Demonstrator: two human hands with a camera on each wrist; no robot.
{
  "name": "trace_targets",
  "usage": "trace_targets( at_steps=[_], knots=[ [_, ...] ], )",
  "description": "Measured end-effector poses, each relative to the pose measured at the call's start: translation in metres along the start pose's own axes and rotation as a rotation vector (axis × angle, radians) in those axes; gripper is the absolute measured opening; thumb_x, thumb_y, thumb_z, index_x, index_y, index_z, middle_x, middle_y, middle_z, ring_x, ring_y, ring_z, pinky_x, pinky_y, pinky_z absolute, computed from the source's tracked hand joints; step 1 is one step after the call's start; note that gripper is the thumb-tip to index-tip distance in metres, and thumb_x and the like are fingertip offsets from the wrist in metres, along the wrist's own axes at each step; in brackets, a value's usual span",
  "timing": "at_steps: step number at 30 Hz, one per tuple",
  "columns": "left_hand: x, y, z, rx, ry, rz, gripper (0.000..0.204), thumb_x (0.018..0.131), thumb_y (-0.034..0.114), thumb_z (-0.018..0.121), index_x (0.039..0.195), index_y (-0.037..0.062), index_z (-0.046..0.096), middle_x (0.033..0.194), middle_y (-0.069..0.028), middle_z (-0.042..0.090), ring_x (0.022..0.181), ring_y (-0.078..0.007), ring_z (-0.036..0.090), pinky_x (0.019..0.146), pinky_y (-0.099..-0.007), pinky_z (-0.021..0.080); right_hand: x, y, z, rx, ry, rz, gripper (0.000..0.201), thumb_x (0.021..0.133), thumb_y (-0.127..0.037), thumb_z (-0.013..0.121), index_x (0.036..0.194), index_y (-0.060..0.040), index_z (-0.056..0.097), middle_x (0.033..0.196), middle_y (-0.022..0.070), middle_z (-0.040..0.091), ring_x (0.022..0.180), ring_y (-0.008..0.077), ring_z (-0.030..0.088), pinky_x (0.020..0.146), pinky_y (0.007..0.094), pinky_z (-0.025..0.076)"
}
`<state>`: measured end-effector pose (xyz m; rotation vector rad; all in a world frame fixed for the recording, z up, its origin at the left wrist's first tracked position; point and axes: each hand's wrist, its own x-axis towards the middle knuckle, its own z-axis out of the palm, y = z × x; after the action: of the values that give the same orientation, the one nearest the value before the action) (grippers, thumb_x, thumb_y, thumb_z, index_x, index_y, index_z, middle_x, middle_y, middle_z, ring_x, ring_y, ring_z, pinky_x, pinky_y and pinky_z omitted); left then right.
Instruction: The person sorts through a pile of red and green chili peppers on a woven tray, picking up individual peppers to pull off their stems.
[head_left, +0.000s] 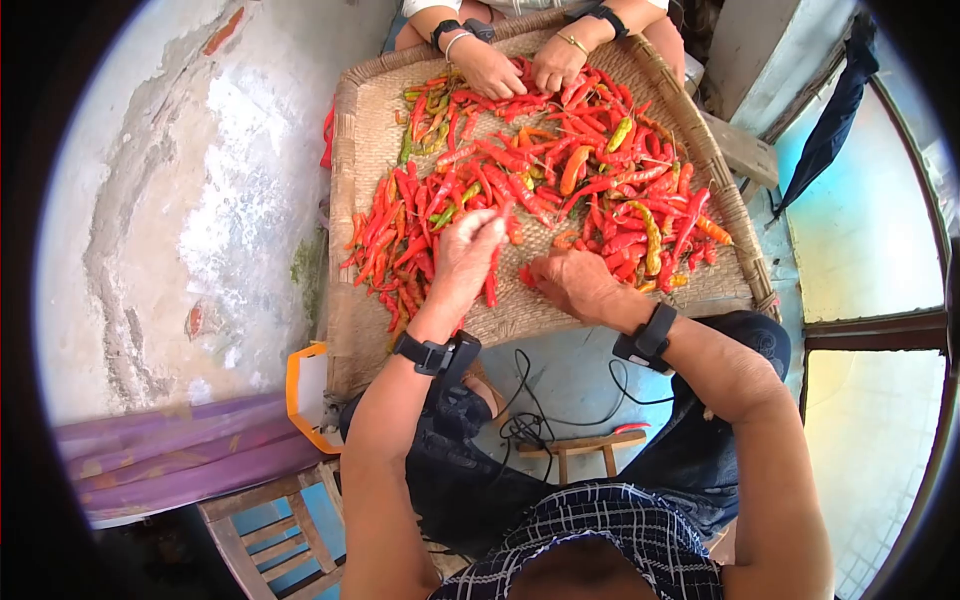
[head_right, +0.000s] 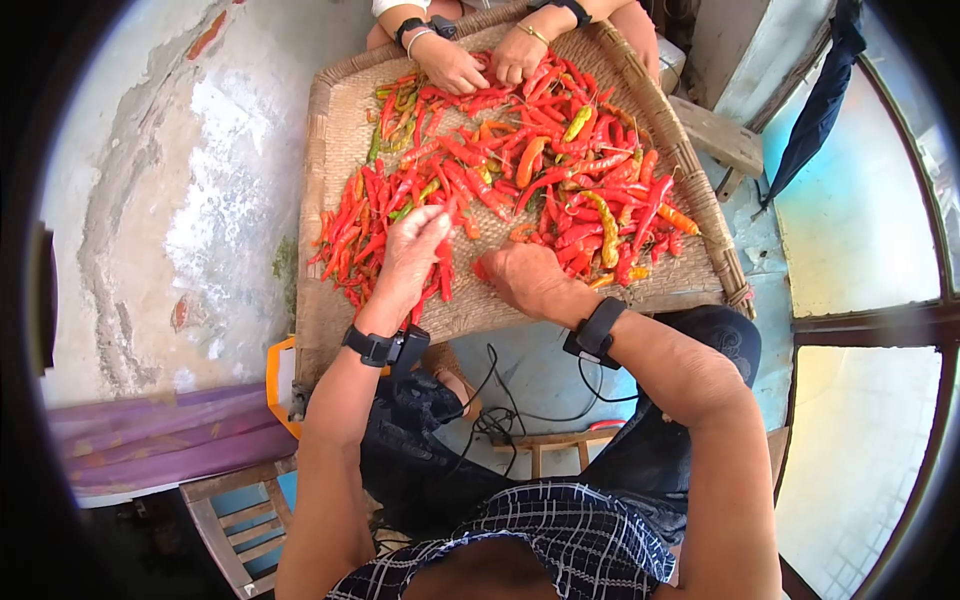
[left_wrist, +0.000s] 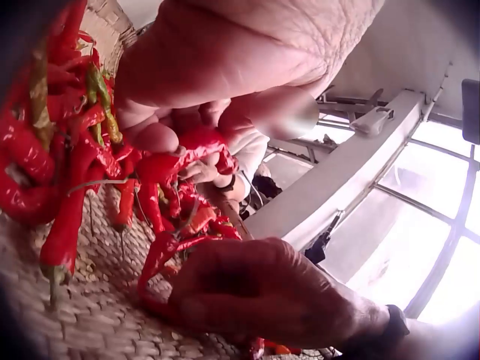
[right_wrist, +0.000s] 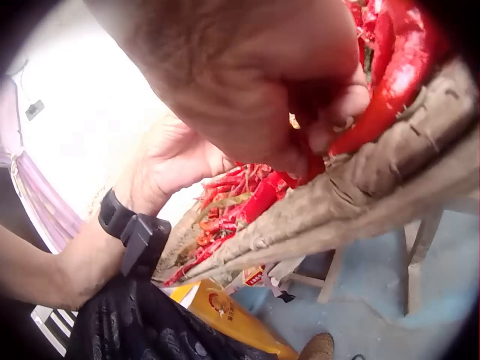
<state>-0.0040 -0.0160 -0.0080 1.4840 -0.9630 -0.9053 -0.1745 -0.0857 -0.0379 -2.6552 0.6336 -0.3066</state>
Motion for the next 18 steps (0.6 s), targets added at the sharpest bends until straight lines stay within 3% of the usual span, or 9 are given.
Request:
trace_targets(
  at_steps=[3,6,8,10,12,14,16,17,18],
  knots=[
    [0.002,0.01,-0.008,-0.095,0.196,-0.076,0.023,0.091,0.025,0.057,0.104,0.0061,0.06,0.082,0.0004,0.063,0.065,-0.0015,0.053,0.051,-0.0173,0.038,0.002,0.007,-0.014,0.321,-0.068,0.006,0.011,0.077,-0.014,0.06,0.08,-0.0038,0.063,0.073,0.016,0.063,0.07,0.0294,0.064,0.06,0.0379,0.051],
    [0.004,0.008,-0.019,-0.163,0.199,-0.148,0.023,0.091,0.026,0.058,0.103,0.0073,0.06,0.081,0.001,0.063,0.061,-0.0012,0.052,0.049,-0.0166,0.037,0.008,0.025,-0.04,0.592,-0.072,-0.027,0.008,0.076,-0.007,0.062,0.08,-0.0008,0.062,0.068,0.0101,0.062,0.064,0.0194,0.06,0.059,0.0318,0.048],
    [0.002,0.01,-0.014,-0.146,0.194,-0.14,0.022,0.091,0.027,0.057,0.103,0.0082,0.06,0.08,0.0021,0.062,0.063,-0.0013,0.052,0.051,-0.0166,0.037,0.013,0.036,-0.061,0.71,0.136,0.034,0.006,0.079,-0.006,0.063,0.081,-0.0002,0.062,0.066,0.0036,0.058,0.061,0.0112,0.054,0.057,0.0281,0.045],
    [-0.001,0.013,-0.008,-0.151,0.147,-0.164,0.022,0.092,0.028,0.056,0.103,0.0085,0.06,0.08,0.003,0.061,0.066,-0.0017,0.052,0.053,-0.0163,0.037,0.014,0.043,-0.086,0.802,0.217,0.204,0.01,0.084,-0.009,0.062,0.089,-0.0001,0.062,0.068,0.0014,0.058,0.062,0.0083,0.052,0.057,0.0273,0.044],
    [-0.003,0.009,-0.005,-0.152,0.092,-0.151,0.022,0.092,0.027,0.055,0.103,0.0085,0.06,0.081,0.0032,0.061,0.069,-0.0018,0.052,0.055,-0.0163,0.037,0.017,0.048,-0.092,0.878,0.489,0.294,0.019,0.086,-0.013,0.061,0.1,-0.0005,0.06,0.07,0.0028,0.058,0.061,0.009,0.051,0.057,0.0269,0.044],
    [-0.003,0.005,0.0,-0.122,0.002,-0.123,0.022,0.092,0.026,0.055,0.097,0.005,0.061,0.076,0.0021,0.059,0.065,-0.0025,0.05,0.052,-0.0182,0.037,0.017,0.055,-0.088,0.662,0.573,0.301,0.028,0.085,-0.014,0.063,0.109,-0.0006,0.056,0.078,0.0086,0.06,0.064,0.014,0.055,0.059,0.0301,0.047],
    [-0.004,-0.003,0.001,-0.142,-0.05,-0.092,0.023,0.092,0.025,0.055,0.099,0.004,0.061,0.077,0.0019,0.058,0.065,-0.0024,0.05,0.053,-0.018,0.038,0.014,0.051,-0.079,0.203,0.646,0.141,0.036,0.082,-0.017,0.066,0.112,-0.0014,0.055,0.088,0.0159,0.06,0.071,0.0235,0.059,0.063,0.0353,0.049],
    [-0.005,-0.005,0.003,-0.105,-0.095,-0.111,0.024,0.092,0.025,0.055,0.103,0.0048,0.06,0.08,0.001,0.06,0.07,-0.0045,0.052,0.059,-0.0188,0.04,0.015,0.045,-0.075,0.193,0.485,0.11,0.045,0.078,-0.019,0.07,0.117,-0.003,0.053,0.101,0.0208,0.058,0.083,0.0303,0.061,0.071,0.0404,0.05],
    [-0.005,-0.005,0.006,-0.066,-0.141,-0.123,0.025,0.092,0.025,0.054,0.107,0.0056,0.059,0.083,0.0002,0.061,0.074,-0.0066,0.054,0.065,-0.0197,0.042,0.015,0.034,-0.069,0.173,0.412,0.021,0.044,0.079,-0.019,0.07,0.118,-0.0067,0.053,0.107,0.0162,0.058,0.096,0.0255,0.059,0.085,0.0399,0.047]
  ],
)
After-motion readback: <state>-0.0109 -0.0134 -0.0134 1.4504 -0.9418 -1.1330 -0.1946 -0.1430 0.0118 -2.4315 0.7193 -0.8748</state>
